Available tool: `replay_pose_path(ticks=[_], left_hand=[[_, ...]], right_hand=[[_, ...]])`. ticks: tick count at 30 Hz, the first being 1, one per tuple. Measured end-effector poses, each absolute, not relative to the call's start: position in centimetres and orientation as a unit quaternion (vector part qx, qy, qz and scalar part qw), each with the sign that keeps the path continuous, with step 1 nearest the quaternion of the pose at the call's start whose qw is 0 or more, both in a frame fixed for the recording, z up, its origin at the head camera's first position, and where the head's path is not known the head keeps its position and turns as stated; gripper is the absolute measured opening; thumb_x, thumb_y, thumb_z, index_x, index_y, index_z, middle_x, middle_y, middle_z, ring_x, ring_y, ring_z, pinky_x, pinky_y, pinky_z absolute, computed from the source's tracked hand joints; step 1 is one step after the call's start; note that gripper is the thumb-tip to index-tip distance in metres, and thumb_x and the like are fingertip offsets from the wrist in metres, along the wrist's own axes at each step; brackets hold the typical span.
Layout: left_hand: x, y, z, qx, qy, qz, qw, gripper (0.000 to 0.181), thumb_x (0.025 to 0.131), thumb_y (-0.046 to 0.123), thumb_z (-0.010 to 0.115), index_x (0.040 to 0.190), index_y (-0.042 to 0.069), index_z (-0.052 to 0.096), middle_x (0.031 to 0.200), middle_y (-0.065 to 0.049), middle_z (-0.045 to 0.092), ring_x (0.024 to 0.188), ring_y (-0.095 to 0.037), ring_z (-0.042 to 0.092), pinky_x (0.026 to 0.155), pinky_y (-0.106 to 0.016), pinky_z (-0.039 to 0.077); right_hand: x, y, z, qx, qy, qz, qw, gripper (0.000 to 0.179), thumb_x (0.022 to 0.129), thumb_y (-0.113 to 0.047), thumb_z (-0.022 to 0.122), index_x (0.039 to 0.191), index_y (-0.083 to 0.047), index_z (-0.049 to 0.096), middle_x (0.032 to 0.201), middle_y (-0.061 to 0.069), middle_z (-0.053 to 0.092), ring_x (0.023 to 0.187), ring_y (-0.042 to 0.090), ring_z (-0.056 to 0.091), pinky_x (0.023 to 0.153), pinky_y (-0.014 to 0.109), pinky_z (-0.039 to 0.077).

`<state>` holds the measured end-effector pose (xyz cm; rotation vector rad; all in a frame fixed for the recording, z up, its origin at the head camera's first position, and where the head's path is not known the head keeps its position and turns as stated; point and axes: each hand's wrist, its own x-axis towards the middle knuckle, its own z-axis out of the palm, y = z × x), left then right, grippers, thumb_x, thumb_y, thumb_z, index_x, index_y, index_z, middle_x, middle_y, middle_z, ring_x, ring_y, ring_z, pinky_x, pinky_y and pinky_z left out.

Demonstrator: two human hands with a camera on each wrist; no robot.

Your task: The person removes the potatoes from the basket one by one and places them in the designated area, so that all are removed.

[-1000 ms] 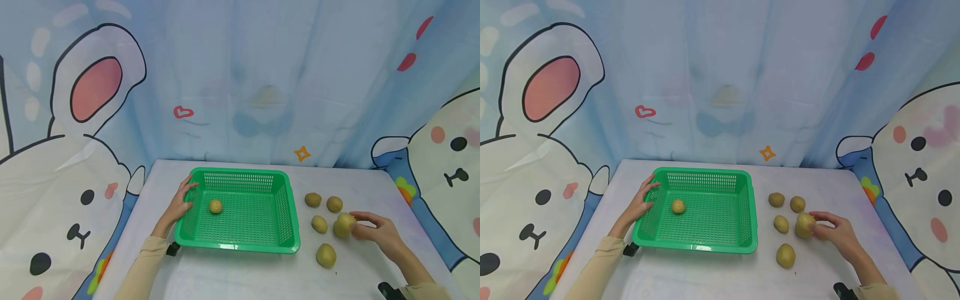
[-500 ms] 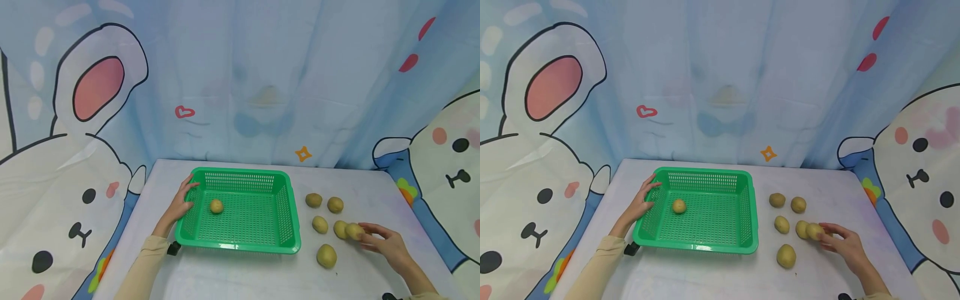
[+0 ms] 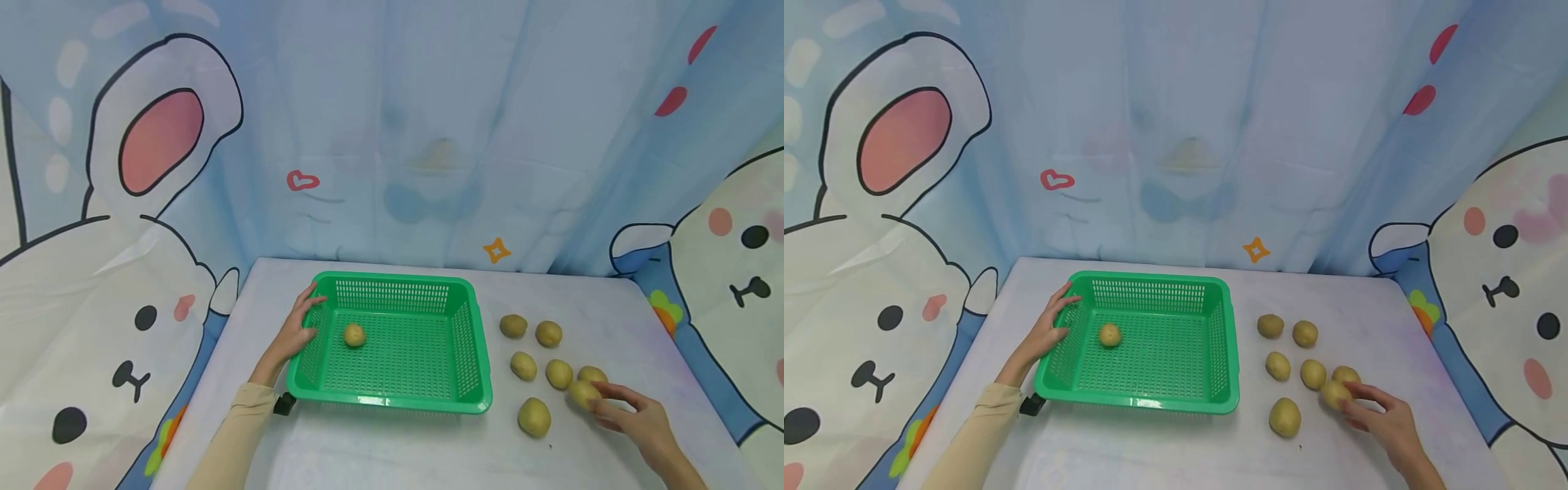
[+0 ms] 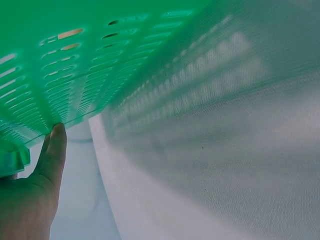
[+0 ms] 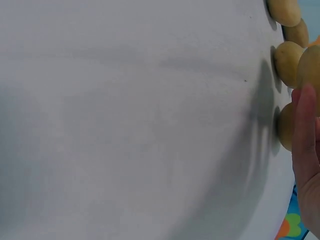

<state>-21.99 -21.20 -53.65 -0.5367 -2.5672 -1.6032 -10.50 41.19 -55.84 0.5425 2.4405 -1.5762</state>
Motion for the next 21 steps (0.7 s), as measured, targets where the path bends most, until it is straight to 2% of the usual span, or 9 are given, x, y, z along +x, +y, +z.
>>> replay_pose_path(ticks=[6,14,17,21], left_hand=[[-21.9,-21.0,-53.4,-0.171,-0.839,-0.515,0.037,0.072,0.070,-0.017,0.047,0.141,-0.006,0.047,0.164,-0.014,0.011,0.150,-0.040,0.004,0.102,-0.061,0.027],[-20.1,-20.1,-50.5,-0.176,-0.830,-0.527,0.044,0.068,0.069,-0.021,0.044,0.137,-0.014,0.046,0.160,-0.028,0.012,0.146,-0.048,0.005,0.099,-0.064,0.026],[-19.7,-20.0,-49.6,-0.179,-0.835,-0.520,0.037,0.067,0.070,-0.021,0.045,0.137,-0.014,0.046,0.159,-0.031,0.012,0.146,-0.050,0.006,0.098,-0.062,0.028],[-19.6,-20.0,-49.1,-0.178,-0.836,-0.519,0.028,0.067,0.071,-0.020,0.044,0.137,-0.014,0.045,0.158,-0.031,0.011,0.146,-0.050,0.005,0.098,-0.060,0.029]], right_hand=[[-10.0,40.7,-56.8,0.223,0.818,-0.523,0.091,0.074,0.079,-0.034,0.082,0.136,0.004,0.054,0.110,0.005,0.060,0.077,0.011,0.070,0.072,0.029,0.056],[-10.0,39.6,-57.7,0.235,0.819,-0.517,0.083,0.077,0.079,-0.027,0.082,0.138,0.009,0.048,0.120,0.024,0.050,0.075,0.009,0.066,0.072,0.031,0.057],[-10.2,39.6,-57.5,0.222,0.830,-0.501,0.101,0.082,0.080,-0.033,0.081,0.139,0.010,0.045,0.121,0.028,0.049,0.078,0.012,0.066,0.072,0.032,0.057],[-10.8,40.1,-56.5,0.176,0.854,-0.464,0.156,0.085,0.085,-0.041,0.075,0.140,0.013,0.041,0.127,0.037,0.047,0.088,0.019,0.066,0.074,0.036,0.057]])
